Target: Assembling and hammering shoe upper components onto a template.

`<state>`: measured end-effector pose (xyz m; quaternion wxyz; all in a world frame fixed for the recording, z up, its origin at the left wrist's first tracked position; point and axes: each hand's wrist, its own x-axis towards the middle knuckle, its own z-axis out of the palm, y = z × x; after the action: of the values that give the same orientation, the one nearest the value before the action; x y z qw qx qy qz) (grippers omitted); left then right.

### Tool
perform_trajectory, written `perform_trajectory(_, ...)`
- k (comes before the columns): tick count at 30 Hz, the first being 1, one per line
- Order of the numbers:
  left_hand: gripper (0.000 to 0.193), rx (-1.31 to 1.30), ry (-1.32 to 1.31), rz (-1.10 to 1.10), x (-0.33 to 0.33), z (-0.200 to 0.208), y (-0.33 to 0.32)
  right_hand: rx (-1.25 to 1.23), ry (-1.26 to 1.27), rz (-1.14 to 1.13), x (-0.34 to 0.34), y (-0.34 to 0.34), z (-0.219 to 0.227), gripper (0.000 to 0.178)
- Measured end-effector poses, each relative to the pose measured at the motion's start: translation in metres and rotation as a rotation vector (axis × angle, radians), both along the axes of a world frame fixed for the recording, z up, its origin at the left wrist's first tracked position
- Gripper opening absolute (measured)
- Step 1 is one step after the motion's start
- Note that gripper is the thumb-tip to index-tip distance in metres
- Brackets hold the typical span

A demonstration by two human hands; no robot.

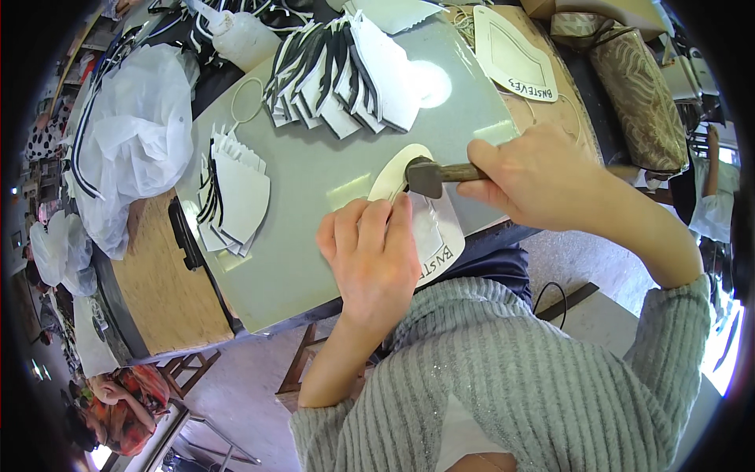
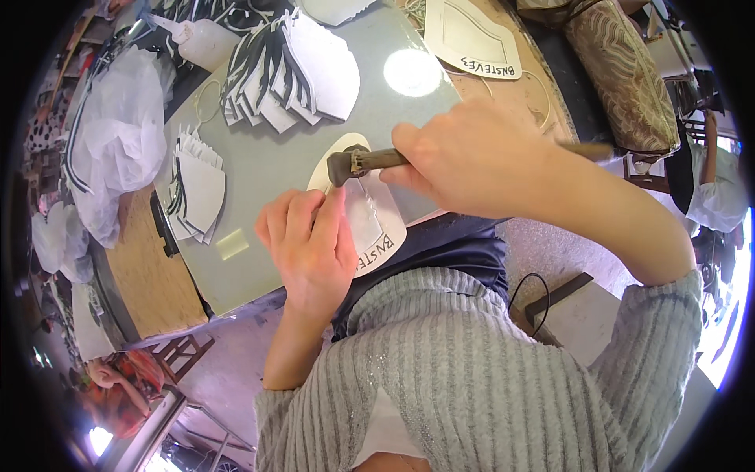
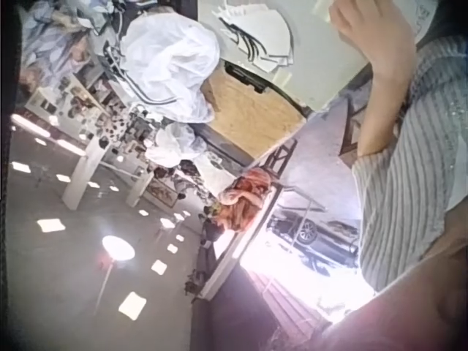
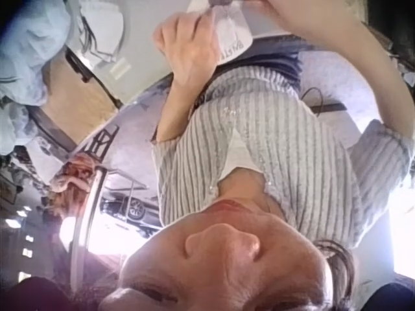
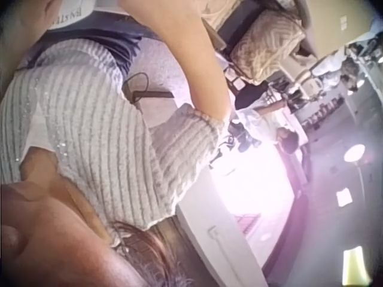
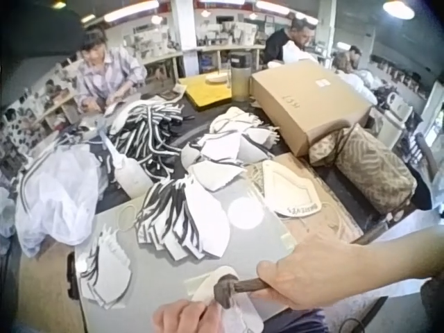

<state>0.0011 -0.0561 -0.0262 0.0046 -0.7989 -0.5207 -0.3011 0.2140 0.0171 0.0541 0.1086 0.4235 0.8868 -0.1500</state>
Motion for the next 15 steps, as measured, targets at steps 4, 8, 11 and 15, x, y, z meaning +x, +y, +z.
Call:
perform_trajectory(4,0.018,0.000,0.009,0.020,0.000,-0.001,-0.002,0.044,0.199,-0.071,-0.001,-0.002,0.006,0.038)
perform_trajectory(8,0.019,-0.132,-0.165,0.032,-0.006,0.000,-0.004,-0.041,0.057,-0.025,-0.002,-0.007,-0.002,0.040)
perform_trajectory(11,0.023,-0.230,-0.320,0.046,-0.010,0.001,-0.008,-0.038,0.050,-0.036,0.000,-0.005,-0.003,0.040)
perform_trajectory(15,0.026,-0.032,-0.123,0.029,-0.005,-0.003,-0.011,-0.026,0.065,-0.040,0.001,-0.005,-0.003,0.040)
